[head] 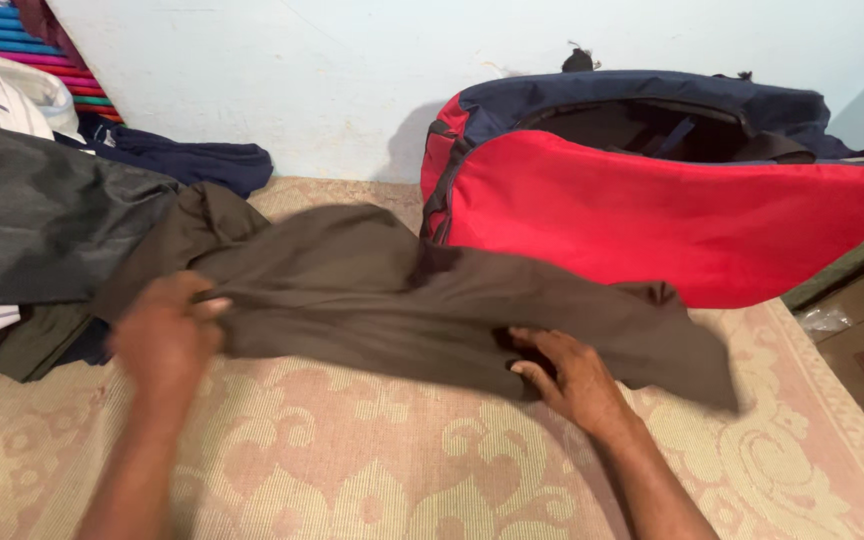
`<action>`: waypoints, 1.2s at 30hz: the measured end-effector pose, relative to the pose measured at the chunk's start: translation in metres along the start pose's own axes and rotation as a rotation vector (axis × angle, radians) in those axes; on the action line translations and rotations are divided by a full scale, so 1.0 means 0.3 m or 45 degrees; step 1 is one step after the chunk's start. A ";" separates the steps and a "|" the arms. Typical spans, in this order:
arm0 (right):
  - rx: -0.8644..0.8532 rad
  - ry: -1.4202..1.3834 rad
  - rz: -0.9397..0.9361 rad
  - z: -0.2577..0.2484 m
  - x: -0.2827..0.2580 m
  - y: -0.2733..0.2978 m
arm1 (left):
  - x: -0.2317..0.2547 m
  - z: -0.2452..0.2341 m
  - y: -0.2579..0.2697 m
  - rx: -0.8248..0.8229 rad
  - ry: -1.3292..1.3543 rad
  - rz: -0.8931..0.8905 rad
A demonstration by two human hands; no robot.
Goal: The person smooths and aligns the legs of a pair of brown trousers by hand on a patterned surface, then folds them in half.
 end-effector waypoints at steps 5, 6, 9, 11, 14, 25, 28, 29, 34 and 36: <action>0.049 -0.061 0.207 -0.014 -0.057 0.016 | -0.243 -0.020 0.025 -0.800 -0.310 -0.534; 0.119 -0.085 0.141 -0.030 -0.067 0.017 | -0.251 -0.006 0.027 -0.670 -0.286 -0.461; 0.236 -0.048 0.210 -0.058 -0.069 0.023 | -0.216 0.009 0.008 -0.226 -0.079 -0.138; 0.263 -0.014 0.254 -0.071 -0.061 0.020 | -0.146 0.031 -0.041 -0.019 0.288 0.046; 0.261 -0.034 0.163 -0.065 -0.050 0.026 | -0.096 0.070 -0.151 -0.035 0.445 0.146; 0.080 0.023 0.283 -0.046 -0.016 0.009 | -0.354 0.460 -0.398 -0.321 -0.139 0.032; 0.127 -0.017 0.165 -0.049 -0.027 0.009 | -0.370 0.454 -0.421 -0.317 -0.176 -0.048; 0.115 0.001 0.188 -0.047 -0.027 0.007 | -0.352 0.419 -0.436 -0.166 -0.166 -0.003; 0.075 0.032 0.238 -0.043 -0.032 0.011 | -0.128 0.138 -0.542 0.577 0.180 0.260; 0.069 0.064 0.273 -0.045 -0.031 0.012 | 0.002 0.032 -0.563 0.745 0.643 0.400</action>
Point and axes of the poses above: each hand's wrist, its own y-axis away from the middle knuckle, its own z-axis out of the palm, x = y × z, the point moved 3 cm from there along -y, towards the middle knuckle, and after that the axes turned 14 degrees about z, right-handed, at the moved point
